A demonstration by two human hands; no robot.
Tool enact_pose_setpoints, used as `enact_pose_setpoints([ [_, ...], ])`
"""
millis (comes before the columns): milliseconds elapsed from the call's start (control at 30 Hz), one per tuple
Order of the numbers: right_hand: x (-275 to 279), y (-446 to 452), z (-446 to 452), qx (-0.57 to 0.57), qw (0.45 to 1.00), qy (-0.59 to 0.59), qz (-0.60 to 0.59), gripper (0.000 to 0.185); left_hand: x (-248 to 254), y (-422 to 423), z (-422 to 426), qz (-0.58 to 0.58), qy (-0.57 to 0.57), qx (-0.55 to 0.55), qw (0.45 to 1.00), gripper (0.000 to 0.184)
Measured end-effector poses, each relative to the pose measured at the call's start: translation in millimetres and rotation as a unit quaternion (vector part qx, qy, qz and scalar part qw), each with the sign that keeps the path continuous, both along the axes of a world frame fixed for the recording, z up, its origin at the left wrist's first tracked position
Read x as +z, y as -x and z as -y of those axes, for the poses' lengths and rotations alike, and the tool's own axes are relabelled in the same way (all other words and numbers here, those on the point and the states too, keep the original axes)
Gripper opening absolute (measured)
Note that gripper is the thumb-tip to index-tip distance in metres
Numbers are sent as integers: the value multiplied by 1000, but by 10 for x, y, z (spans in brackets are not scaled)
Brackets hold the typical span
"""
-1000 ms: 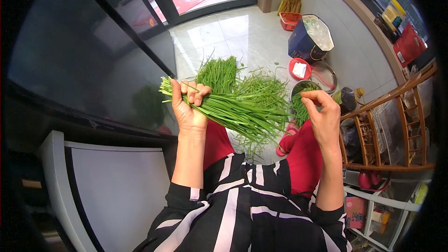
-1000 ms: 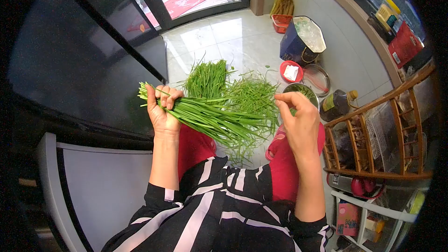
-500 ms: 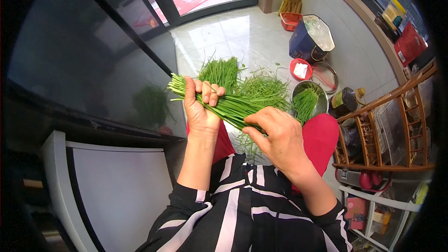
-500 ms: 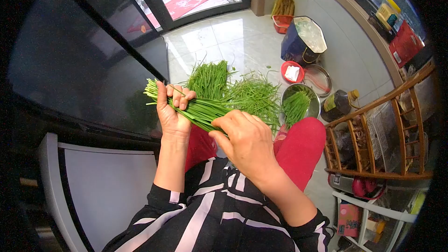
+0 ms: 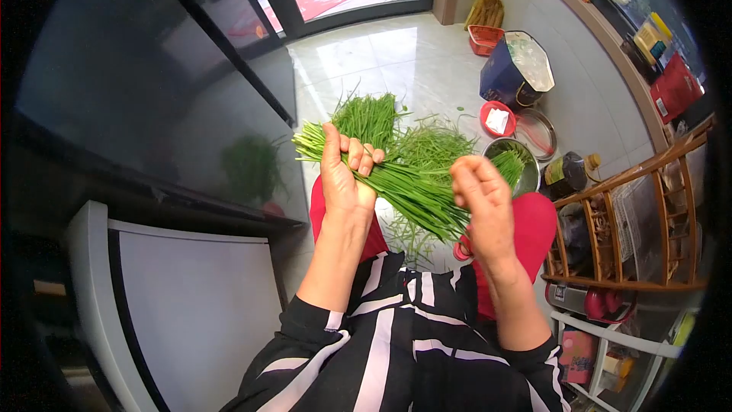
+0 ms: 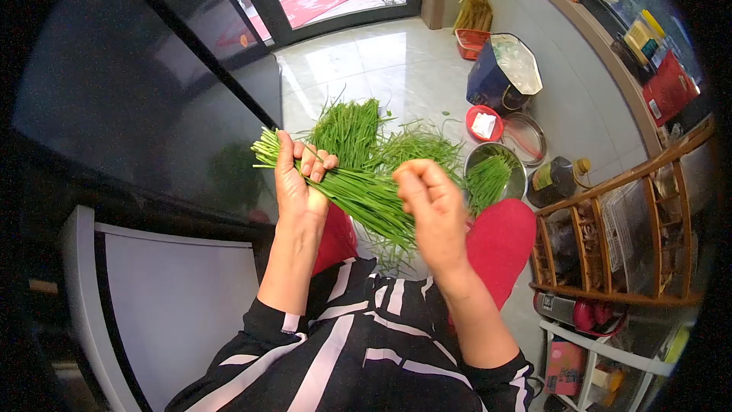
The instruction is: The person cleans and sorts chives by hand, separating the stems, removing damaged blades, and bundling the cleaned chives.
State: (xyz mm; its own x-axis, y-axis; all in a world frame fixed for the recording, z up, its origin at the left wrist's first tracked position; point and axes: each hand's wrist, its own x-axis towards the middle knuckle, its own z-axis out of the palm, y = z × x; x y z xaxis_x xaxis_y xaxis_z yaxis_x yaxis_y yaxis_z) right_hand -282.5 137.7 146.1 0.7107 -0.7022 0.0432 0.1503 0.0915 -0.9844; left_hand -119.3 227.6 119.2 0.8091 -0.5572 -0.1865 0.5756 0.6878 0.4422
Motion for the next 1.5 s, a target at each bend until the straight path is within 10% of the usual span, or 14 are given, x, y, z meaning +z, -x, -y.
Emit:
enact_pose_setpoints([
  [433,-18,255,550,-98,821,535,-175,15,-84,-8,6,-8,82,-43,996,37],
  [567,276,147,238,-54,911,386,-136,10,-74,29,46,12,76,-48,996,37],
  [1000,210,-138,-58,-11,836,530,-142,14,7,289,107,89,48,-92,991,35],
  [1500,274,-135,-62,-4,890,414,-189,8,13,363,112,124,-24,-75,989,32],
])
